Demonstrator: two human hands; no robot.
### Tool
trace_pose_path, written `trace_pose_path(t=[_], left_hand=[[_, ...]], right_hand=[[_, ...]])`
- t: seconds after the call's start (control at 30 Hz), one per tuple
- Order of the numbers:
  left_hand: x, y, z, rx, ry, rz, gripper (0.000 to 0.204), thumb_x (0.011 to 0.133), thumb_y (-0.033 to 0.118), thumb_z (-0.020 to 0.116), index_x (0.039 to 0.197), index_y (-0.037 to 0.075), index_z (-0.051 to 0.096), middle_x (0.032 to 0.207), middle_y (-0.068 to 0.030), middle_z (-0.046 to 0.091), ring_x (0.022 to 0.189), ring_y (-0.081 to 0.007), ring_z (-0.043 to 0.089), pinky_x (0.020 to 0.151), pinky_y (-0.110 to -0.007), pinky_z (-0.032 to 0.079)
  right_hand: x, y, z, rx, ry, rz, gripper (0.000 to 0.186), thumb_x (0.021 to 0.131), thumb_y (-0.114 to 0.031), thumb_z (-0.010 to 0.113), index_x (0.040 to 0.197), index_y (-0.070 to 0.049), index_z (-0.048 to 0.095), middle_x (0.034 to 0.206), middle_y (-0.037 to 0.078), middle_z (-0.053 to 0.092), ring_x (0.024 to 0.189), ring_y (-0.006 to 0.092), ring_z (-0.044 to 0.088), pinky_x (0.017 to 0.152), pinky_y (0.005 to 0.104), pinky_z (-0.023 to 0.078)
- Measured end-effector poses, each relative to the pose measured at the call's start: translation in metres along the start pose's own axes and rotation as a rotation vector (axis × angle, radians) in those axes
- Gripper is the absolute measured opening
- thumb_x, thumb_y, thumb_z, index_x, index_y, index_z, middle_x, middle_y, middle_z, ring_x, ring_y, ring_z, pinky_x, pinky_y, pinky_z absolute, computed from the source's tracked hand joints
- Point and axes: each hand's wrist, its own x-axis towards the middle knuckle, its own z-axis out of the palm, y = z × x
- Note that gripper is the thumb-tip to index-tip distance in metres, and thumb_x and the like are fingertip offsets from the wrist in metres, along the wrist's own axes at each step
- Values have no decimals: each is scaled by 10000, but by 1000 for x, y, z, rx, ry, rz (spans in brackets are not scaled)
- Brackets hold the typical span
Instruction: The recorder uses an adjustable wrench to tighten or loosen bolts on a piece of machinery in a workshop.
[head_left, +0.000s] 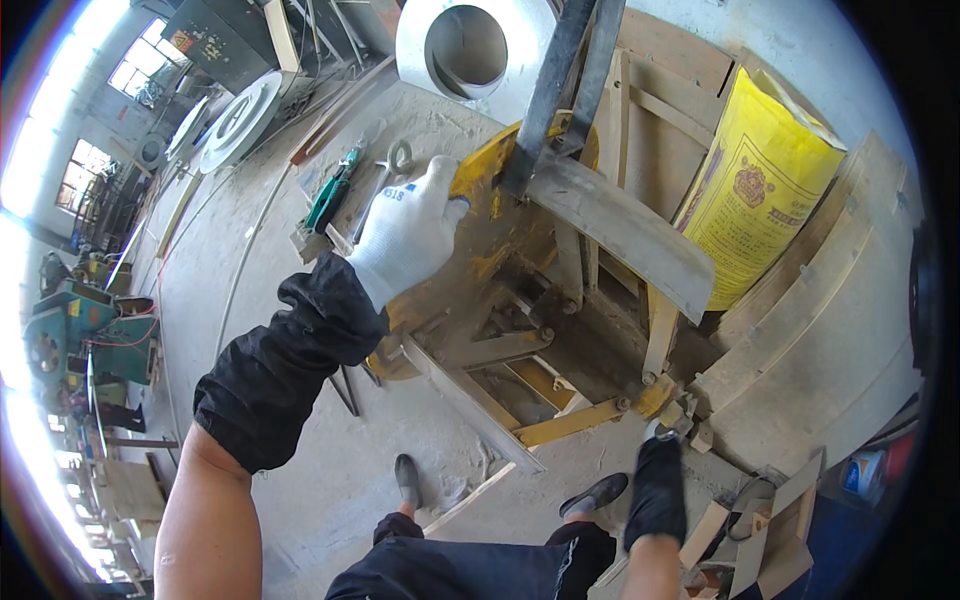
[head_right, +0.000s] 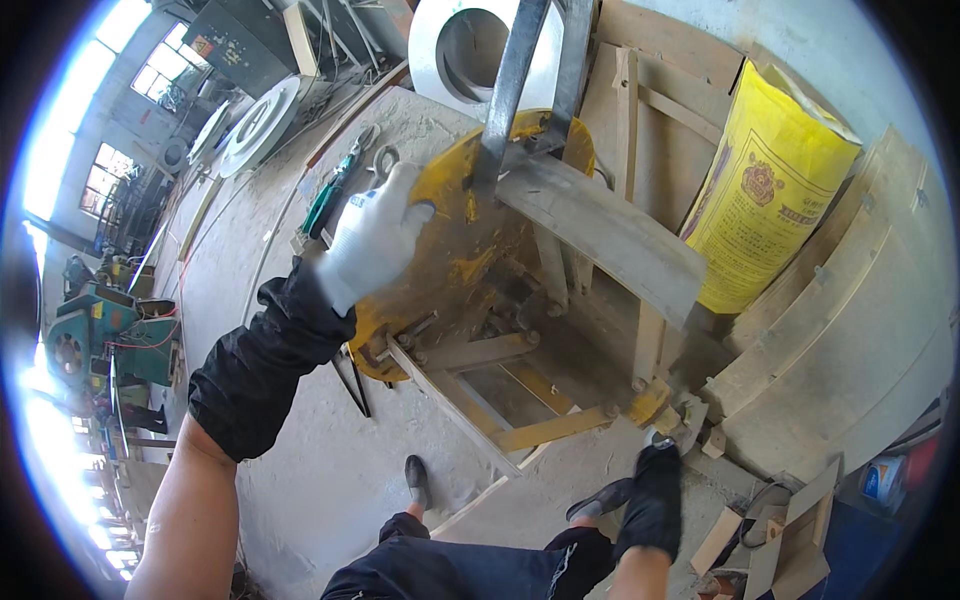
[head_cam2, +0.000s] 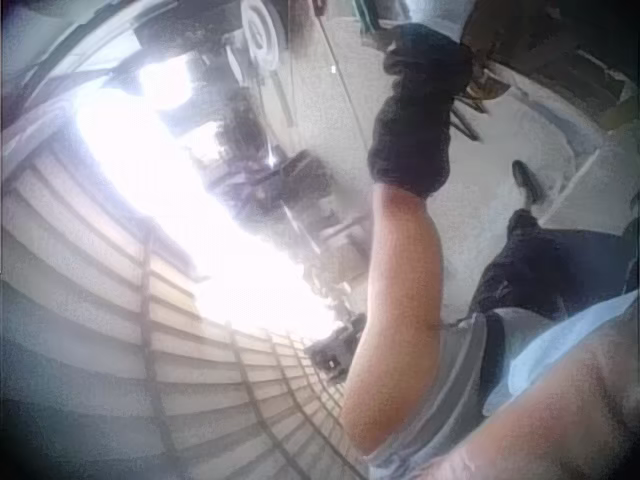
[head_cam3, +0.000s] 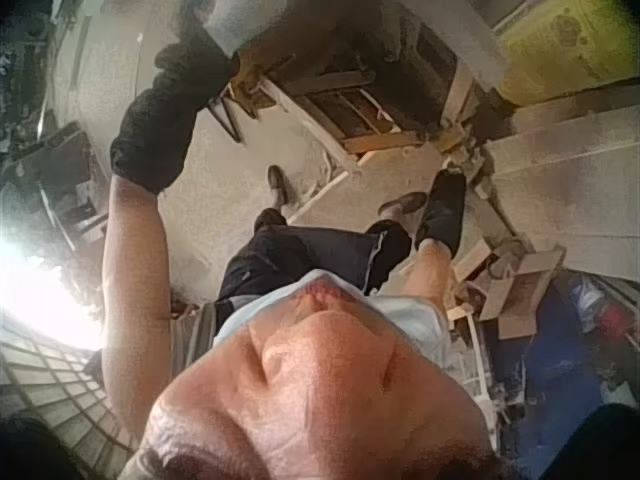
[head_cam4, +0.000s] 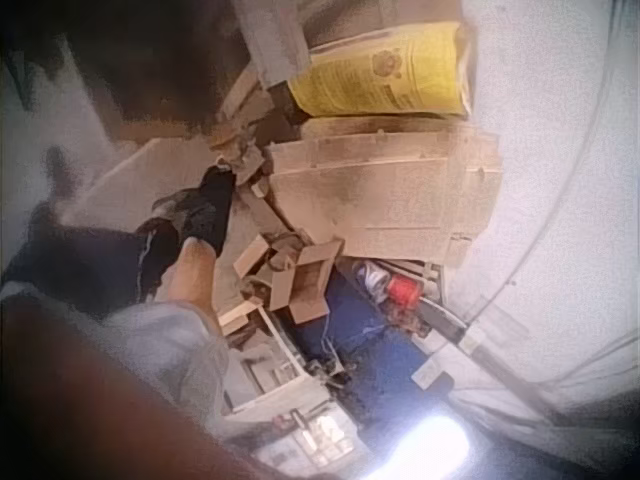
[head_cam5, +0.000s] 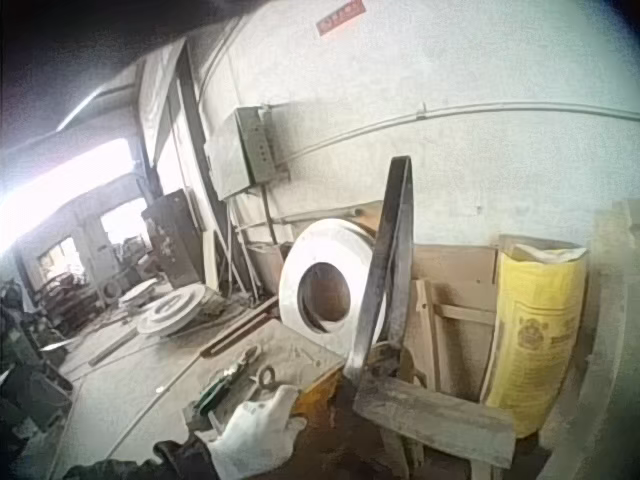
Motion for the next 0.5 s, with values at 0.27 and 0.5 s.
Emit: trace_pose_path(t=[0.27, 0.5], left_hand=[[-1, -54, -11, 407, 136, 352, 468, 974, 264, 674, 1336, -8, 554, 902, -253, 699, 818, -419, 695, 706, -477, 559], [6, -49, 7, 184, 146, 186, 396, 993, 228, 638, 1332, 54, 532, 970, -243, 727, 891, -438, 706, 790, -518, 566]], right_hand=[[169, -127, -186, 1423, -795, 750, 480, 954, -387, 716, 1352, -150, 588, 1302, 63, 641, 1244, 214, 605, 1103, 391, 476], [-33, -158, -250, 1693, -955, 1017, 369, 951, -280, 718, 1185, -10, 626, 924, 136, 687, 864, 263, 713, 742, 410, 616]])
